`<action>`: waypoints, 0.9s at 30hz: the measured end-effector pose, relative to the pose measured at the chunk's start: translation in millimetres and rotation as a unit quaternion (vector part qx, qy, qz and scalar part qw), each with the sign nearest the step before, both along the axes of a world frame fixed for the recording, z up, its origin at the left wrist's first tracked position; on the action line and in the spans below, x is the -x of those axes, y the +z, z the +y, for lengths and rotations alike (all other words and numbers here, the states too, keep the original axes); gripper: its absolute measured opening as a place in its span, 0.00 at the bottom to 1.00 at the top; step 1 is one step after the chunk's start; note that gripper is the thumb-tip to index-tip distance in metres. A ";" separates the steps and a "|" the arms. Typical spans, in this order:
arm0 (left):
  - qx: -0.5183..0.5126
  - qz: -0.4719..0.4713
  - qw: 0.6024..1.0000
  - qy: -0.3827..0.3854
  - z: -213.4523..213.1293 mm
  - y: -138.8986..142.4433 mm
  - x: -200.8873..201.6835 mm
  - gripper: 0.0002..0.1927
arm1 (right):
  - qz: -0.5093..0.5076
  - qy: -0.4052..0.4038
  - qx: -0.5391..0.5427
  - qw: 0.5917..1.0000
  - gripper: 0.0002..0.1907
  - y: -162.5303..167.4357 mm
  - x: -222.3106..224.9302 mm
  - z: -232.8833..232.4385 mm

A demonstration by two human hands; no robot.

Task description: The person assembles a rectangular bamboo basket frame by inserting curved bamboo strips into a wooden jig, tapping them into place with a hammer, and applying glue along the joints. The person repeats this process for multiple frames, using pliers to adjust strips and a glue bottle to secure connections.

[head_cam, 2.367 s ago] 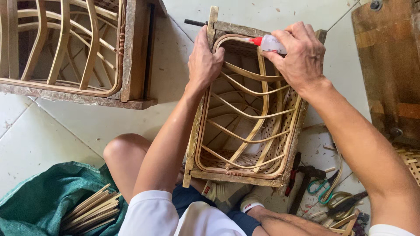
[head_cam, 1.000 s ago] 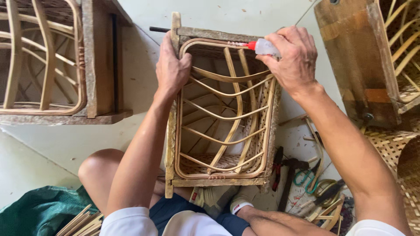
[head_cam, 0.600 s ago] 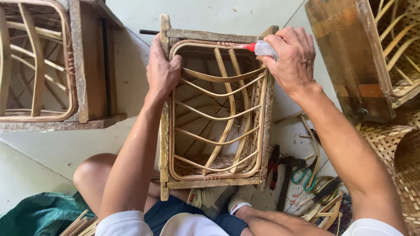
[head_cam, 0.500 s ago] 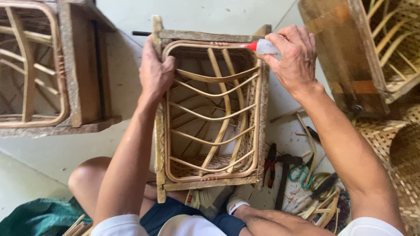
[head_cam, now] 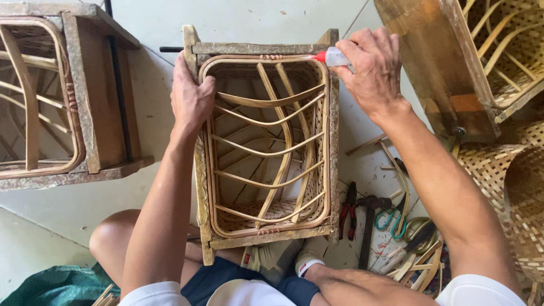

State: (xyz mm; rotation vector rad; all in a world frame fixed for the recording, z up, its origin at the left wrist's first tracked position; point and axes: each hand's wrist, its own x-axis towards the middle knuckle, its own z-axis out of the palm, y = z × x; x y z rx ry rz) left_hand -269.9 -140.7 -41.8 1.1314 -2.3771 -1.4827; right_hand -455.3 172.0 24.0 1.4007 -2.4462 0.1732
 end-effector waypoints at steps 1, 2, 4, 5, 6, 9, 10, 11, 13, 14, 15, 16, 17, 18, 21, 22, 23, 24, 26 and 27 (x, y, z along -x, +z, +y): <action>-0.006 -0.005 1.000 0.000 -0.1 0.3 0.3 0.32 | 0.008 -0.001 -0.004 1.000 0.18 -2.2 1.6 3.8; -0.011 -0.009 1.000 0.000 -0.5 0.3 0.6 0.32 | 0.005 -0.009 -0.006 1.000 0.18 -4.3 4.1 7.4; -0.011 -0.024 1.000 -0.004 -1.4 -1.2 3.2 0.33 | -0.002 -0.022 -0.010 1.000 0.19 -8.4 8.8 14.2; -0.010 -0.031 0.999 -0.006 -1.9 -2.5 3.2 0.33 | -0.007 -0.029 -0.013 0.999 0.20 -8.7 10.7 18.6; -0.003 -0.020 1.000 -0.008 -2.6 -3.8 3.6 0.33 | -0.013 -0.038 -0.016 0.999 0.20 -7.7 12.8 23.1; 0.010 -0.003 1.000 -0.012 -3.6 -9.1 2.9 0.33 | -0.041 -0.068 -0.001 0.997 0.20 -0.3 9.4 34.4; 0.009 -0.007 1.000 -0.014 -3.9 -10.8 3.2 0.32 | -0.053 -0.079 0.009 0.995 0.20 3.8 3.8 38.5; 0.010 -0.011 1.000 -0.015 -4.5 -12.5 2.5 0.31 | -0.156 -0.141 0.034 0.977 0.21 6.4 -5.9 41.8; 0.008 0.004 1.000 -0.017 -5.4 -15.5 1.1 0.31 | -0.356 -0.259 0.081 0.894 0.23 10.3 -34.2 50.5; 0.007 0.011 1.000 -0.018 -6.1 -16.6 0.4 0.31 | -0.470 -0.248 0.132 0.837 0.23 12.0 -50.2 56.1; 0.011 0.009 1.000 -0.019 -6.9 -18.1 0.2 0.31 | -0.575 -0.232 0.182 0.764 0.24 12.4 -67.0 62.2; 0.016 0.008 1.000 -0.022 -7.8 -19.5 0.5 0.32 | -0.655 -0.222 0.238 0.681 0.25 7.7 -84.4 64.1; 0.022 0.007 0.999 -0.023 -9.1 -20.8 0.4 0.32 | -0.726 -0.207 0.291 0.588 0.27 -0.2 -96.2 61.9; 0.028 0.022 0.999 -0.026 -10.6 -22.0 0.3 0.31 | -0.720 -0.200 0.291 0.598 0.27 -7.8 -102.1 59.3; 0.044 0.041 0.997 -0.038 -13.5 -26.9 0.6 0.30 | -0.697 -0.196 0.310 0.615 0.26 -27.7 -111.4 54.3; 0.048 0.028 0.998 -0.037 -14.6 -28.2 2.1 0.31 | -0.691 -0.200 0.325 0.614 0.25 -31.6 -108.8 53.0; 0.050 0.013 0.998 -0.033 -14.8 -29.8 1.1 0.32 | -0.686 -0.204 0.336 0.612 0.25 -34.2 -106.7 51.8; 0.052 0.014 0.998 -0.031 -14.5 -31.2 0.4 0.32 | -0.690 -0.213 0.332 0.607 0.24 -35.1 -104.3 51.0; 0.056 0.019 0.998 -0.029 -14.4 -33.0 0.7 0.32 | -0.694 -0.230 0.326 0.599 0.23 -33.6 -98.9 48.9; 0.067 0.031 0.997 -0.033 -14.2 -33.5 0.7 0.33 | -0.693 -0.235 0.324 0.599 0.23 -32.0 -97.1 47.5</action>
